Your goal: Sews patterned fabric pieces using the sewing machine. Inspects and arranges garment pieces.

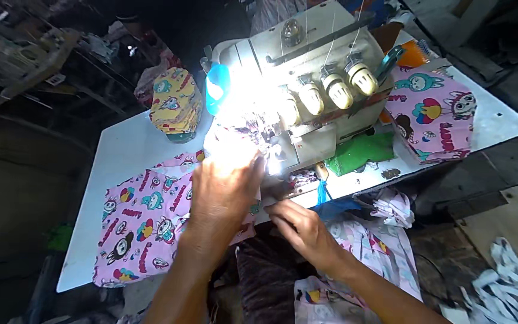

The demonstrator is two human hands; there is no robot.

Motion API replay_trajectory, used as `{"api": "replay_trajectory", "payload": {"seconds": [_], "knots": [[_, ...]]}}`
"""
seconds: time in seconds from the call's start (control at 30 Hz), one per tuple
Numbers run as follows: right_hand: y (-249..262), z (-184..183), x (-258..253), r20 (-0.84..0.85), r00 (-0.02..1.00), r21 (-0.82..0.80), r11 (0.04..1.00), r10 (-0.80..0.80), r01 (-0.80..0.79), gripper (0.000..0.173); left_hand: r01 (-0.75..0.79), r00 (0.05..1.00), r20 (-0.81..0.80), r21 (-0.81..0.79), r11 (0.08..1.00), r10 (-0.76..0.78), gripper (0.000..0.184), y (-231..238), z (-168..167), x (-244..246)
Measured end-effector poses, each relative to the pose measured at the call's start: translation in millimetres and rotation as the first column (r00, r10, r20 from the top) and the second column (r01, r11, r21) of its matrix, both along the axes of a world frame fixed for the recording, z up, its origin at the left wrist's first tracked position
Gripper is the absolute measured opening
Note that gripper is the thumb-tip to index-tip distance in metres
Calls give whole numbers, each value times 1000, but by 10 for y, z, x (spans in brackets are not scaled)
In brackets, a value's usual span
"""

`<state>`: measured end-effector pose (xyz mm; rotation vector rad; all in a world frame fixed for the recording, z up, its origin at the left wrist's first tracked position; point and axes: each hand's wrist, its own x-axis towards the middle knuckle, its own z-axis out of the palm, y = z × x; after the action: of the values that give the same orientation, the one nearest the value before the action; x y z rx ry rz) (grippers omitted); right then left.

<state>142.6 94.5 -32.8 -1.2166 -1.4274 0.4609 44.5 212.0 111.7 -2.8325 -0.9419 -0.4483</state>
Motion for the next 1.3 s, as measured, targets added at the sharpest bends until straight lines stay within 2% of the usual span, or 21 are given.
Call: {"api": "replay_trajectory", "payload": {"seconds": [0.13, 0.2, 0.27, 0.37, 0.5, 0.63, 0.7, 0.8, 0.87, 0.93, 1.03, 1.1, 1.2, 1.3], "knots": [[-21, 99, 204, -56, 996, -23, 998, -66, 64, 24, 76, 997, 51, -280, 957, -65, 18, 294, 216, -203], [-25, 142, 253, -72, 994, -15, 997, -81, 80, 24, 42, 999, 40, -423, 905, -28, 12, 402, 289, -274], [-15, 182, 267, -80, 993, -3, 996, -90, 90, 23, 6, 1000, 13, -470, 882, 0, 8, 473, 321, -323], [43, 295, 226, -116, 989, 15, 995, -96, 99, 23, -7, 1000, 6, -414, 910, 11, 9, 459, 369, -320], [236, 516, -19, -190, 979, 33, 997, -68, 76, 28, 51, 998, 37, -248, 967, -43, 22, 311, 512, -172], [380, 605, -291, -207, 971, 73, 992, 119, -106, 46, 147, 989, 5, -168, 975, -148, 22, 236, 544, -56], [329, 613, -287, -220, 963, 91, 986, 154, -137, 41, 152, 988, -8, -175, 973, -156, 23, 270, 546, -72], [203, 551, -163, -274, 962, 75, 997, 9, 12, 24, 149, 989, 13, -248, 957, -151, 22, 345, 572, -155], [172, 526, -65, -338, 938, 29, 995, -82, 97, 24, 153, 988, 36, -294, 943, -149, 21, 384, 571, -183], [217, 555, -51, -391, 916, -12, 996, -89, 92, 28, 150, 989, 41, -292, 945, -145, 19, 373, 572, -167], [378, 605, -182, -386, 922, -39, 999, -3, -13, 36, 179, 984, 16, -208, 961, -180, 20, 272, 555, -95], [449, 623, -300, -313, 948, 26, 998, 60, -55, 33, 205, 978, -5, -111, 972, -207, 18, 140, 488, -53], [361, 586, -366, -269, 954, 101, 989, 129, -105, 24, 96, 994, -57, -5, 995, -96, 22, -149, 305, -75], [166, 407, -343, -263, 962, 101, 994, 73, -48, 18, 20, 1000, 9, 43, 999, -21, 23, -366, 31, -132]]}}
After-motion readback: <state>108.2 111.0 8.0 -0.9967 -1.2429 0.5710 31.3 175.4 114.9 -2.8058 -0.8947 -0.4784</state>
